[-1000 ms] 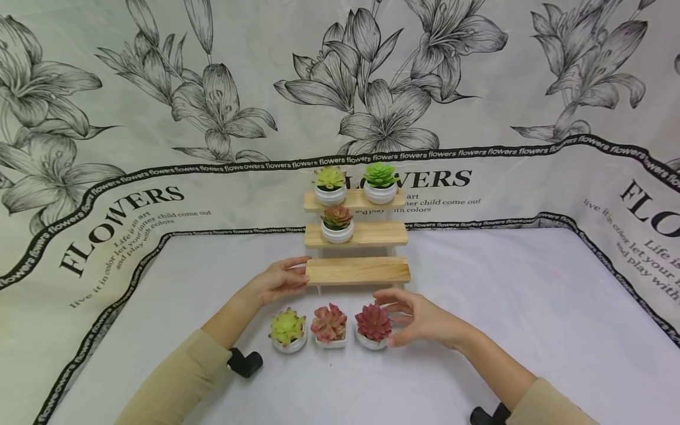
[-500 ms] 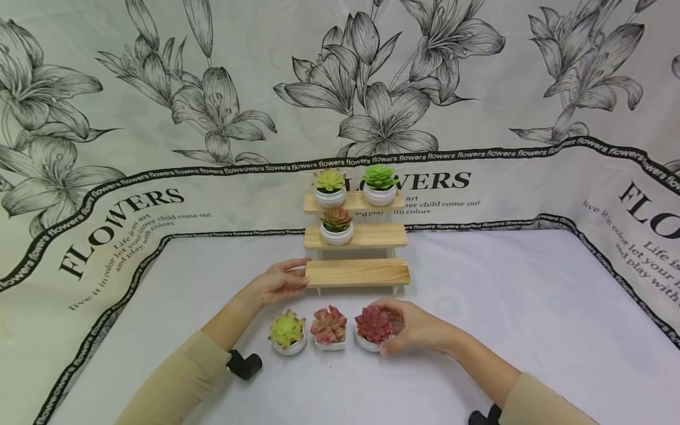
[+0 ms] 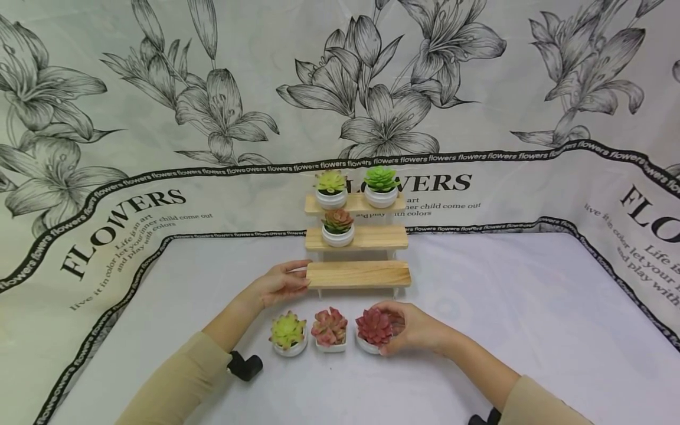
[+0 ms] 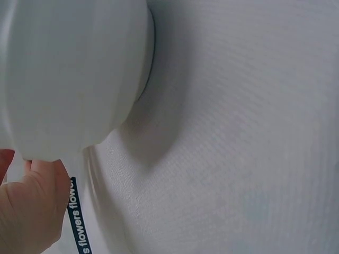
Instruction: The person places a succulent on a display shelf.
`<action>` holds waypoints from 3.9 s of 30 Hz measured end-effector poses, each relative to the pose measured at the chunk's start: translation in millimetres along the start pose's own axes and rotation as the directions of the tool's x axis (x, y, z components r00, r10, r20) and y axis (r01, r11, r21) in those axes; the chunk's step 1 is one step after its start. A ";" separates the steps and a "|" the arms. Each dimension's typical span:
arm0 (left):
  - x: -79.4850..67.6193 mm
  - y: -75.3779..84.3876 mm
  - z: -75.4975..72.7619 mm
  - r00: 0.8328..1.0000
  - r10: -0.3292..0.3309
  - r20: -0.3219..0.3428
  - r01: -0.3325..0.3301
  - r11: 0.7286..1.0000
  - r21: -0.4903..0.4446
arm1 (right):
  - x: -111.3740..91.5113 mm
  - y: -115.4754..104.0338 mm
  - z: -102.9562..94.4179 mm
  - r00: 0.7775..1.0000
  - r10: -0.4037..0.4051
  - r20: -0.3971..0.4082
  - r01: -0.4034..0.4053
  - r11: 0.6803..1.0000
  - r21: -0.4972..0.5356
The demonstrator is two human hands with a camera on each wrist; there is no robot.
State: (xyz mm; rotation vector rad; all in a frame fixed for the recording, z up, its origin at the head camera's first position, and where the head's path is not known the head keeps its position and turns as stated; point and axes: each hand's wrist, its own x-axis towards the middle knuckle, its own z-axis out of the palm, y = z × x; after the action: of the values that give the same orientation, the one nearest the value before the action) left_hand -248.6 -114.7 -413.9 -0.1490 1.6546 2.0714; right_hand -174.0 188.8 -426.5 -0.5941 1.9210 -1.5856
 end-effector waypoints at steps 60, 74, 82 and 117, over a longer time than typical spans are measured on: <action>2.5 -4.9 -0.7 1.000 0.026 -0.007 -0.026 0.999 0.020 | -12.3 -59.5 -46.1 0.942 -0.040 -0.332 -0.018 0.985 -0.169; 1.9 -4.3 -0.1 1.000 0.024 -0.011 -0.023 1.000 0.018 | -4.4 -80.0 -59.2 0.922 -0.076 -0.380 -0.002 0.980 -0.201; 3.1 -5.3 -0.7 1.000 0.016 -0.017 -0.016 1.000 0.019 | 6.2 -92.6 -65.2 0.907 -0.067 -0.416 -0.022 0.978 -0.206; 5.3 -6.2 -1.2 1.000 0.026 0.001 -0.026 1.000 -0.003 | 44.1 -93.9 -76.1 0.879 -0.021 -0.476 -0.039 0.992 -0.116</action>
State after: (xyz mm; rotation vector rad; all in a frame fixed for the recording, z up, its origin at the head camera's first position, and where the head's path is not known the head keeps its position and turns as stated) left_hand -250.9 -113.3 -421.8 -0.1283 1.6608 2.0930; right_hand -259.9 196.4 -331.0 -0.2477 2.3883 -1.7349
